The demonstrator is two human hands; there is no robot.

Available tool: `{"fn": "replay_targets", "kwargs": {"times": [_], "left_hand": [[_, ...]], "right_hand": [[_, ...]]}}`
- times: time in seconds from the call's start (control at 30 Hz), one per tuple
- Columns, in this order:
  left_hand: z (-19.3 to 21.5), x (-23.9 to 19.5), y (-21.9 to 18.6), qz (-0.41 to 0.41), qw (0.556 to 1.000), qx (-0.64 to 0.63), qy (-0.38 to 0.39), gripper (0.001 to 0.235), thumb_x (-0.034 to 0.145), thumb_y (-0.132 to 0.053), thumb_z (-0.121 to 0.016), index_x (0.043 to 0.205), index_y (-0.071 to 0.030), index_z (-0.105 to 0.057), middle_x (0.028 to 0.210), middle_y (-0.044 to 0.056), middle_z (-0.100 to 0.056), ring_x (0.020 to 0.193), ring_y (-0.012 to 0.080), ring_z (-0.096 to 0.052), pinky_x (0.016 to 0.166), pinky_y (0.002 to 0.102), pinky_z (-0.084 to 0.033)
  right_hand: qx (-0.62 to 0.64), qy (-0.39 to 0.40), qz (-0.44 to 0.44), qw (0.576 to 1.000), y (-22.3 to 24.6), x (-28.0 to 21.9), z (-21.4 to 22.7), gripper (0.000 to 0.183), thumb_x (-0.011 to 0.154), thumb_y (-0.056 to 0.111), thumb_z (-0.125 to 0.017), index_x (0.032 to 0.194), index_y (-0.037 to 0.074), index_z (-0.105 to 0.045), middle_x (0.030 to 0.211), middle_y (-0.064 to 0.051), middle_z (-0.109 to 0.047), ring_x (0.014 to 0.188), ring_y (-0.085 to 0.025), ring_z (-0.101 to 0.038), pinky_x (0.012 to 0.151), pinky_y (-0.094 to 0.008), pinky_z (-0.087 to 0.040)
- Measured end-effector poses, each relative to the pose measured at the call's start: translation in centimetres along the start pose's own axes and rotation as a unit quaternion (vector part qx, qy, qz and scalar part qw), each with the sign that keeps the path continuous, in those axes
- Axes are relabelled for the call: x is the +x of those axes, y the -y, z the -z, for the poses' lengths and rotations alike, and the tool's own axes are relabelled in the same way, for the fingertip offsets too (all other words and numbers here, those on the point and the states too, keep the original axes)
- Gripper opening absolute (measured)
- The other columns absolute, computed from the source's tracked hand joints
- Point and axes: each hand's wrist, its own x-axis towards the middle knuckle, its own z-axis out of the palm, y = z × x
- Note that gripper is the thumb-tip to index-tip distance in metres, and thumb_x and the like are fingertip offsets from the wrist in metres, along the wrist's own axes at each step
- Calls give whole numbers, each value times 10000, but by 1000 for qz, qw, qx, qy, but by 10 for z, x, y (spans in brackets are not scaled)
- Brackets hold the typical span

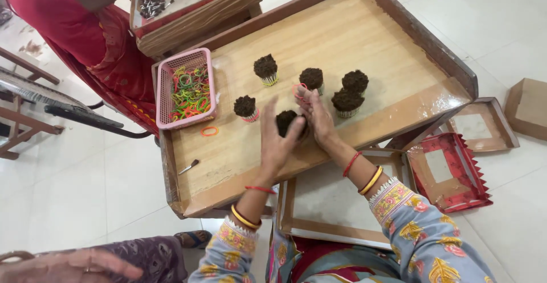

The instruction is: The recorder is placing rubber bands around small silver cups filled with a dark fibrous material.

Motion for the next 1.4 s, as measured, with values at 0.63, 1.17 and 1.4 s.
{"fn": "replay_targets", "kwargs": {"times": [0.63, 1.17, 1.4], "left_hand": [[28, 19, 5, -75, 986, 134, 72, 1059, 745, -473, -855, 1534, -67, -277, 1449, 321, -439, 1326, 469, -411, 1077, 518, -374], [27, -2, 57, -69, 989, 29, 125, 1221, 740, -242, -929, 1618, -54, -102, 1236, 270, -614, 1145, 428, -560, 1015, 494, -453], [32, 13, 31, -160, 970, 178, 37, 1099, 737, -504, -847, 1562, -76, -259, 1289, 291, -587, 1147, 459, -560, 976, 515, -471]], "right_hand": [[-192, 81, 44, 977, 4, -27, 44, 557, 1037, 319, -556, 1504, 18, -513, 1466, -139, -609, 1360, -231, -549, 1152, -355, -407], [-546, 190, 122, 807, 52, -26, 21, 1002, 612, 343, -956, 1465, 92, -493, 1421, -262, -538, 1354, -442, -470, 1122, -468, -387], [-465, 215, 89, 854, 68, -31, 31, 1025, 740, 293, -863, 1564, 43, -308, 1464, -257, -496, 1371, -372, -471, 1128, -432, -375]]}}
